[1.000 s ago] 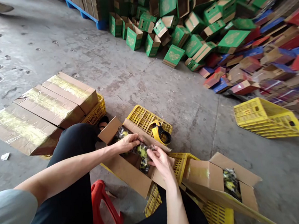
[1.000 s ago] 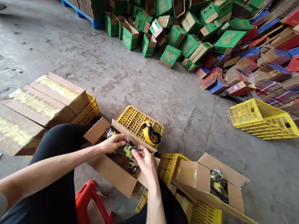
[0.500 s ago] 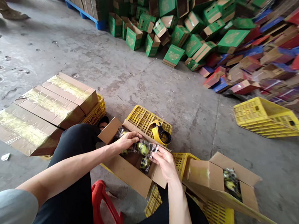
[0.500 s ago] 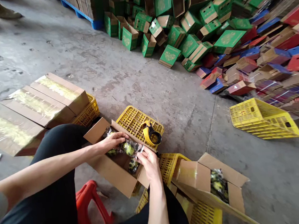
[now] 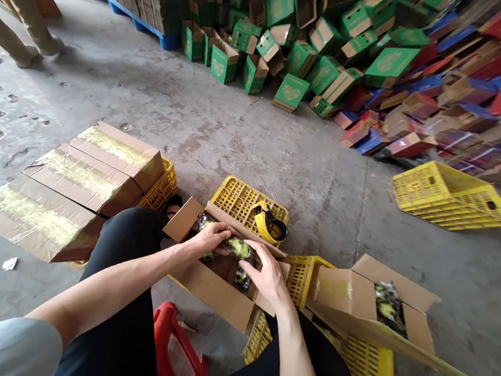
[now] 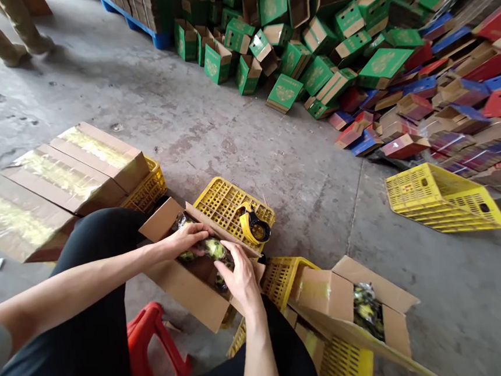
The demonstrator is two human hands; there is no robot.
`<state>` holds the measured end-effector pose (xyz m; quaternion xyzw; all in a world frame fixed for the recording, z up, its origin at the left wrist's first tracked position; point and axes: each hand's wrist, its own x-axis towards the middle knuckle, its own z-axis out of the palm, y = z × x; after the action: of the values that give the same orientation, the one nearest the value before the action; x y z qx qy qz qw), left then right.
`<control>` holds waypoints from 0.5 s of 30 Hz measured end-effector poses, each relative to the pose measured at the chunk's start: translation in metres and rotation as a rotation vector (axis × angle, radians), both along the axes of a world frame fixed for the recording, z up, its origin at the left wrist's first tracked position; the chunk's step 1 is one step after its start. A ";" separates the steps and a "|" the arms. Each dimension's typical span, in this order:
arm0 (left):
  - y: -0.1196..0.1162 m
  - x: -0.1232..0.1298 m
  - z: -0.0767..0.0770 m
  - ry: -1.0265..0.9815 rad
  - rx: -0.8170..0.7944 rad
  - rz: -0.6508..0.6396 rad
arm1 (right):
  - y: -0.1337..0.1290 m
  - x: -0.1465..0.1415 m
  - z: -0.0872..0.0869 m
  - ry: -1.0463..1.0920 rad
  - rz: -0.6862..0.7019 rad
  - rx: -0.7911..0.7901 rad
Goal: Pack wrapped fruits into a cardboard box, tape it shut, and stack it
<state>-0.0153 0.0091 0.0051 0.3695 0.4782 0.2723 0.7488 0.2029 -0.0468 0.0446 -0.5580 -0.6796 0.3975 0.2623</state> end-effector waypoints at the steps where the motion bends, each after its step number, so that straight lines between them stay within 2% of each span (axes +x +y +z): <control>1: 0.000 0.000 0.002 -0.011 -0.057 -0.017 | 0.000 -0.001 0.001 0.025 -0.029 -0.050; 4: 0.001 -0.003 0.007 -0.004 -0.178 -0.115 | 0.001 0.003 0.000 0.149 -0.145 -0.245; 7: 0.001 -0.005 0.012 0.006 -0.197 -0.138 | 0.002 0.011 -0.001 0.267 -0.203 -0.355; 11: -0.002 -0.003 0.013 -0.125 -0.041 -0.169 | 0.001 0.013 -0.003 0.325 -0.172 -0.425; 15: -0.002 -0.001 0.008 -0.122 0.024 -0.166 | 0.001 0.010 -0.001 0.291 -0.203 -0.417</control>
<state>-0.0167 0.0067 0.0131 0.3993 0.3960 0.2370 0.7922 0.2124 -0.0457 0.0440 -0.6023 -0.4789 0.5765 0.2749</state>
